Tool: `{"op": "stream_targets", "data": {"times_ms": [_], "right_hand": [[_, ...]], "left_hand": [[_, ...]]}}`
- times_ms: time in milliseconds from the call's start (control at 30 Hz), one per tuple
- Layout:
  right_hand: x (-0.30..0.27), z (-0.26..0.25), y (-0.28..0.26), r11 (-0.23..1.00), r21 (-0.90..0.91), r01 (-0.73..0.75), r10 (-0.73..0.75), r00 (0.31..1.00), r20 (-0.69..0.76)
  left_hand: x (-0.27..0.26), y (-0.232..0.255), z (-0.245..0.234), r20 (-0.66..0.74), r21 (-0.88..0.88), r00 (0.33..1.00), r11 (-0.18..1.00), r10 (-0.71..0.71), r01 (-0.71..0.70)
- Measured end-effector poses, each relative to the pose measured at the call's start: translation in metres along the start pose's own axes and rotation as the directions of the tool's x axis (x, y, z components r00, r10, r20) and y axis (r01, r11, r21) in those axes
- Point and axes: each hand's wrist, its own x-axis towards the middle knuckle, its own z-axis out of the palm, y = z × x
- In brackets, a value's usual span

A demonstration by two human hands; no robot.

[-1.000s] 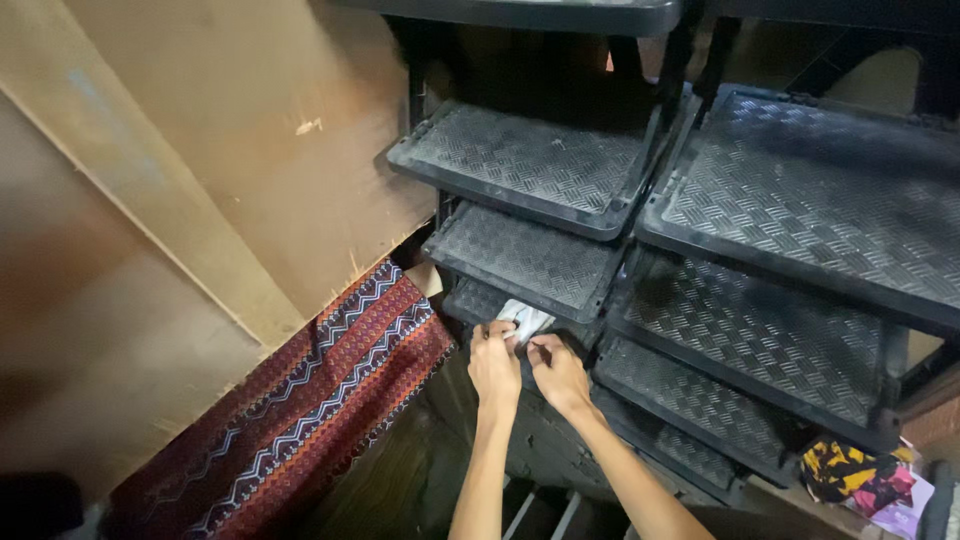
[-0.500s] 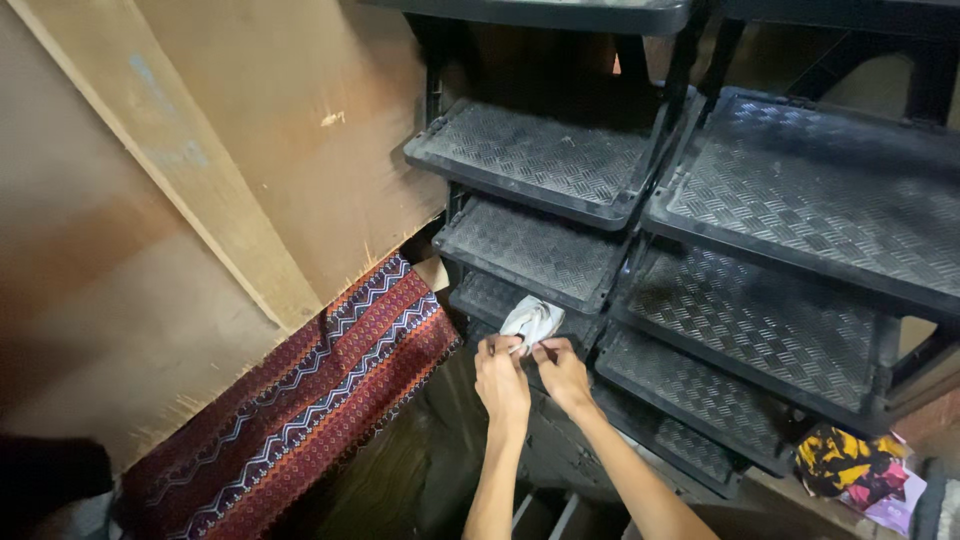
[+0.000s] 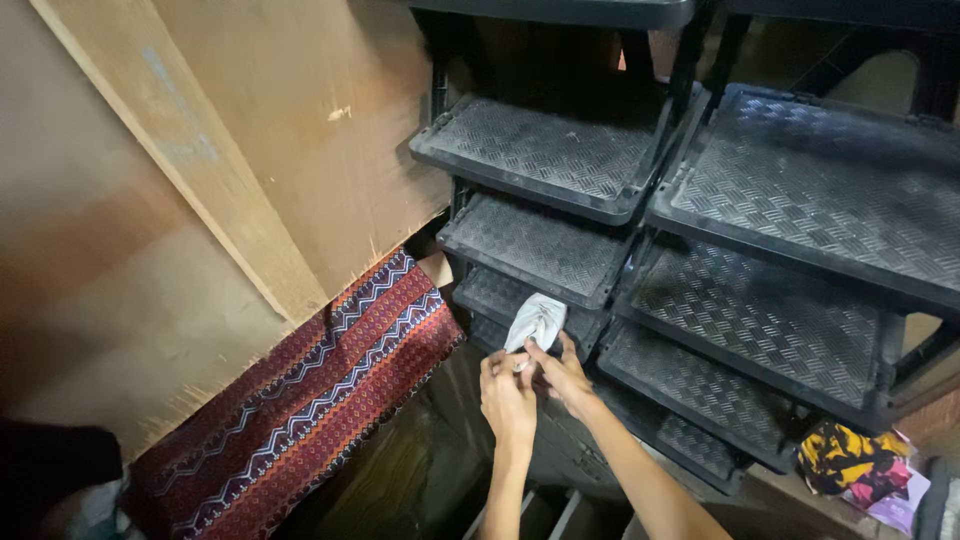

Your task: The person removes several pairs of shoes from a black plastic shoe rack and places them into a shoe bag on the floor. The person then wipes the surfaces of the shoe rack with a colorful cloth.

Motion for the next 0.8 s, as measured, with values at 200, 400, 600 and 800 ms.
{"op": "stream_targets", "data": {"times_ms": [200, 400, 600, 800], "right_hand": [[0.017, -0.002, 0.013, 0.989, 0.049, 0.143, -0.143, 0.99, 0.005], [0.003, -0.007, 0.022, 0.999, -0.021, 0.049, -0.048, 0.998, 0.05], [-0.014, -0.016, 0.033, 0.997, 0.069, 0.03, -0.038, 0.993, 0.115], [-0.04, -0.03, 0.024, 0.997, 0.066, 0.041, -0.05, 0.99, 0.136]], "left_hand": [[0.005, 0.014, -0.017, 0.105, -0.016, 0.983, 0.988, -0.151, 0.154], [0.02, 0.001, -0.005, 0.066, -0.011, 0.993, 0.995, -0.102, 0.103], [0.029, -0.035, 0.029, 0.175, -0.151, 0.978, 0.978, -0.116, 0.143], [0.025, -0.034, 0.041, 0.233, -0.235, 0.962, 0.951, -0.145, 0.2]]}}
